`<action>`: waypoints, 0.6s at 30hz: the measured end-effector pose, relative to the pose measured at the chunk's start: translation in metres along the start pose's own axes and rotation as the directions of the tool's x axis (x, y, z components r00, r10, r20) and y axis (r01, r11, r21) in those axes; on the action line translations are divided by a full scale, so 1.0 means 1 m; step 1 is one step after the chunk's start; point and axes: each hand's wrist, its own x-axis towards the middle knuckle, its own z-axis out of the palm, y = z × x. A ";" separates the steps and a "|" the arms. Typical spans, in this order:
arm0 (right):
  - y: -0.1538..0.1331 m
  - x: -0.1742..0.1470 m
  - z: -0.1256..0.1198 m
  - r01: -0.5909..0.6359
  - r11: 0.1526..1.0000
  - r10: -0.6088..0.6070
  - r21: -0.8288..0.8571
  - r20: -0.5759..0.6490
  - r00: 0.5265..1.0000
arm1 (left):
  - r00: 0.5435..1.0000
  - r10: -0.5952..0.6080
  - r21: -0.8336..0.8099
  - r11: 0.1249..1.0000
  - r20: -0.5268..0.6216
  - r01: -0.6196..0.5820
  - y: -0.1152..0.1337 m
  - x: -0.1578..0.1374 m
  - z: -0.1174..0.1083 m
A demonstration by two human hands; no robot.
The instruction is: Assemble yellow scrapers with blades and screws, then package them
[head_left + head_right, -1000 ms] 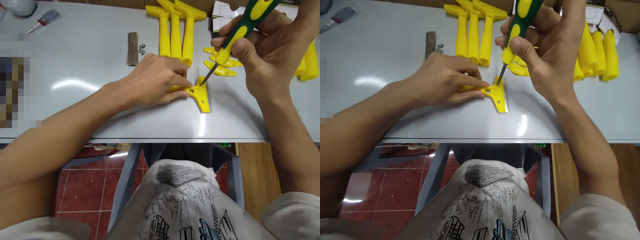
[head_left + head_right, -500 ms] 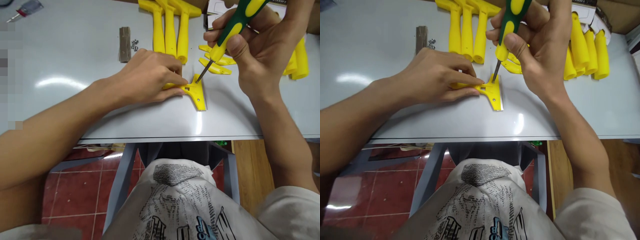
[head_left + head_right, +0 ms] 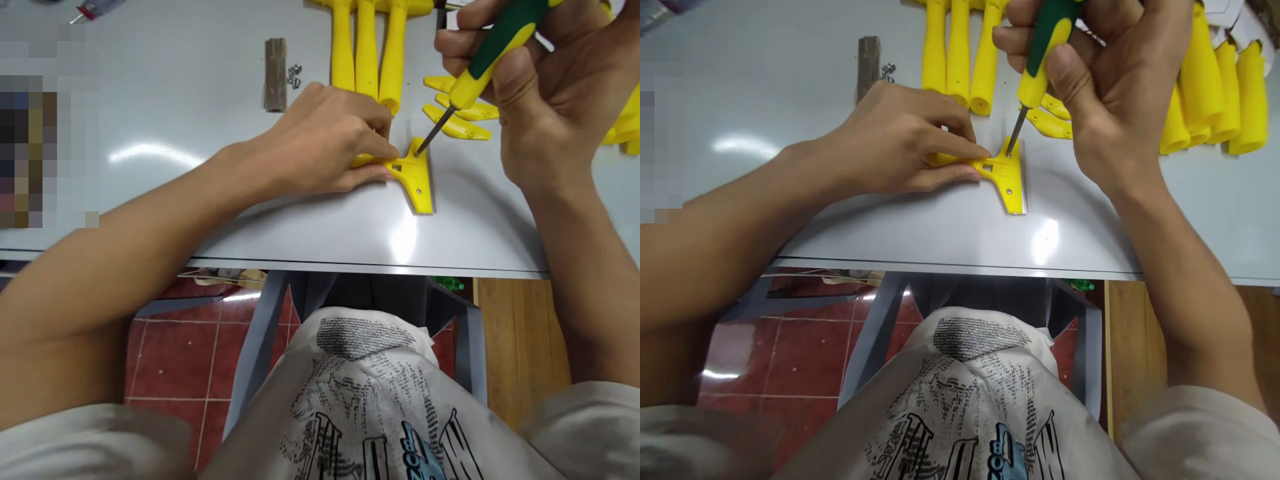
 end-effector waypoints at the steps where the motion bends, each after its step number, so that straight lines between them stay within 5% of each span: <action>1: 0.002 -0.001 -0.001 -0.027 1.000 0.027 -0.001 0.001 1.000 | 1.000 -0.004 0.008 1.000 0.004 0.004 0.001 0.000 -0.001; 6: 0.011 0.000 -0.004 -0.099 0.995 0.099 0.004 -0.058 0.993 | 1.000 -0.004 0.036 0.999 0.000 0.004 0.001 0.000 0.001; 13: 0.015 0.003 -0.016 -0.200 0.980 0.200 -0.009 0.045 0.979 | 1.000 -0.004 0.068 0.998 -0.024 0.006 0.001 0.002 0.007; 18: 0.031 0.005 -0.005 0.028 0.994 -0.032 0.107 0.037 0.999 | 1.000 0.000 0.054 0.999 -0.021 0.001 0.002 0.001 0.008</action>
